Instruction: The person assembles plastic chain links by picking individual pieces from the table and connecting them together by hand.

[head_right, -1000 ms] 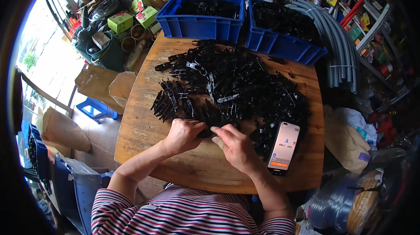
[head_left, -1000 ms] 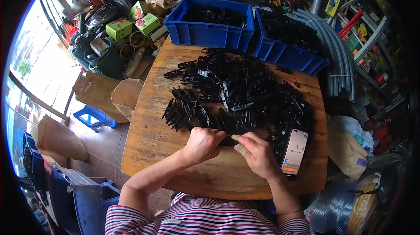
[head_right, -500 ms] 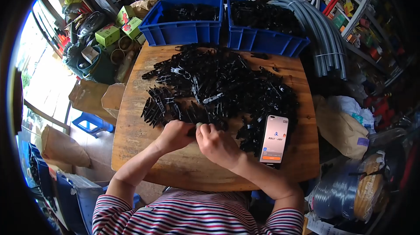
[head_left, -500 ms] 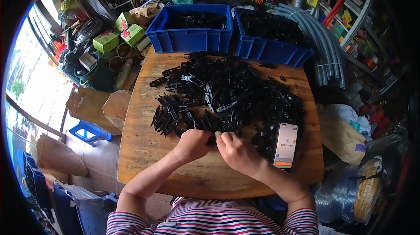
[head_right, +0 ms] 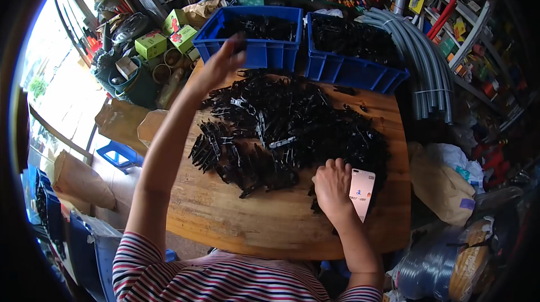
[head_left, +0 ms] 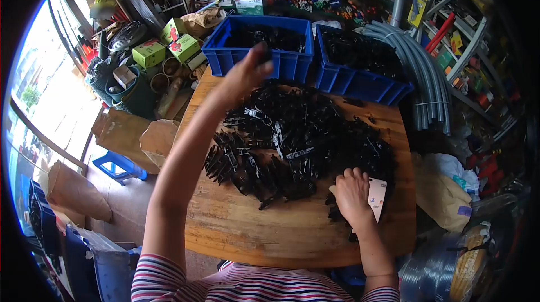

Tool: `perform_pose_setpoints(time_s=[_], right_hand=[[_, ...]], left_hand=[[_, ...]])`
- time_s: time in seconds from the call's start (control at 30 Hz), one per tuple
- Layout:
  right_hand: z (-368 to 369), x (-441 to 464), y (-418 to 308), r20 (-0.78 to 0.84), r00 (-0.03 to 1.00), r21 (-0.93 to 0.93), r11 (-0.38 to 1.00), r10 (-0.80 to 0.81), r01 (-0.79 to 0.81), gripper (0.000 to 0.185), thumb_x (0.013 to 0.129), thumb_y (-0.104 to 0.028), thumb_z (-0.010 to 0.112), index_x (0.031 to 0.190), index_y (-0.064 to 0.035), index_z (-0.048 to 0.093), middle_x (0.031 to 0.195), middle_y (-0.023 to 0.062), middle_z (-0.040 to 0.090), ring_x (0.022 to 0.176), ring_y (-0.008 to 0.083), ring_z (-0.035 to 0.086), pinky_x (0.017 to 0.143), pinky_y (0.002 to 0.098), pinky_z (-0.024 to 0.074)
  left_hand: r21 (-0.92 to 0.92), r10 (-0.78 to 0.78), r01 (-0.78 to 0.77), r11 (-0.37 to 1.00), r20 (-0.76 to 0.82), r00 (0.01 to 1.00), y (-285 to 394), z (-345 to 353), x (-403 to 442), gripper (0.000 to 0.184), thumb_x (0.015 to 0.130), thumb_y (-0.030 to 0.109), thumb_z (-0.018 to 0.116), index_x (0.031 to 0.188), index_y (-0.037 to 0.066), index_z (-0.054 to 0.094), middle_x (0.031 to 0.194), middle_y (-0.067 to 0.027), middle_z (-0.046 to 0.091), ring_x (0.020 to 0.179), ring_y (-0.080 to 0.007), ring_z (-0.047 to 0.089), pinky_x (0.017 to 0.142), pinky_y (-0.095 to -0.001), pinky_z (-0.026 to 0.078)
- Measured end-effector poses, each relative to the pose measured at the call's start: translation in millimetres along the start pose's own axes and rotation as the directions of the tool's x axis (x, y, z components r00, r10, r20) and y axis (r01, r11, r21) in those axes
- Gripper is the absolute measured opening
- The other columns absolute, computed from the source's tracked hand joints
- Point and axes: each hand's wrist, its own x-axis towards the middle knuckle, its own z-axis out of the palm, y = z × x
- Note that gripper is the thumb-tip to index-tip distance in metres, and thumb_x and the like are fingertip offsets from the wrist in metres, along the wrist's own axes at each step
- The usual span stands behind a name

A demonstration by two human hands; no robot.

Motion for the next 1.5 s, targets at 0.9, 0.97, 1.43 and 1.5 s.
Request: perform_pose_setpoints(time_s=[0.9,0.97,1.43,1.5], right_hand=[[-18,1,-68,-0.345,0.934,0.922,0.219,0.091,0.320,0.017,0.078,0.005,0.068,0.093,0.0044,0.061,0.093,0.0083,0.064,0.086,0.0145,0.064,0.076,0.0244,0.0529],[-17,0,-68,-0.358,0.931,0.912,0.242,0.075,0.331,0.015,0.076,0.007,0.069,0.088,0.0038,0.060,0.092,0.0088,0.064,0.084,0.0146,0.064,0.074,0.0244,0.0535],[-23,-4,-59,-0.223,0.955,0.864,0.415,-0.195,0.287,0.025,0.081,-0.005,0.067,0.103,0.0043,0.061,0.087,0.0145,0.062,0.072,0.0262,0.063,0.061,0.0309,0.0490],[-21,-6,-60,-0.277,0.944,0.880,0.349,-0.177,0.323,0.025,0.081,-0.005,0.066,0.103,0.0046,0.061,0.086,0.0143,0.061,0.070,0.0259,0.062,0.060,0.0318,0.0485]], left_hand=[[0.378,0.279,-0.250,0.892,-0.024,0.960,0,94,-182,0.034,0.075,0.030,0.072,0.066,0.005,0.050,0.057,-0.0113,0.055,0.052,-0.0321,0.058,0.045,-0.0402,0.045],[0.374,0.265,-0.249,0.893,0.011,0.964,-2,94,-182,0.035,0.075,0.031,0.071,0.066,0.005,0.050,0.057,-0.0119,0.056,0.053,-0.0325,0.058,0.045,-0.0403,0.045],[0.444,0.235,-0.320,0.837,0.237,0.943,-1,88,-193,0.030,0.071,0.031,0.071,0.079,0.007,0.055,0.065,-0.0092,0.060,0.057,-0.0302,0.060,0.050,-0.0406,0.047],[0.425,0.233,-0.316,0.848,0.238,0.943,5,88,-192,0.029,0.071,0.031,0.071,0.079,0.007,0.056,0.064,-0.0096,0.060,0.057,-0.0304,0.061,0.050,-0.0405,0.047]])
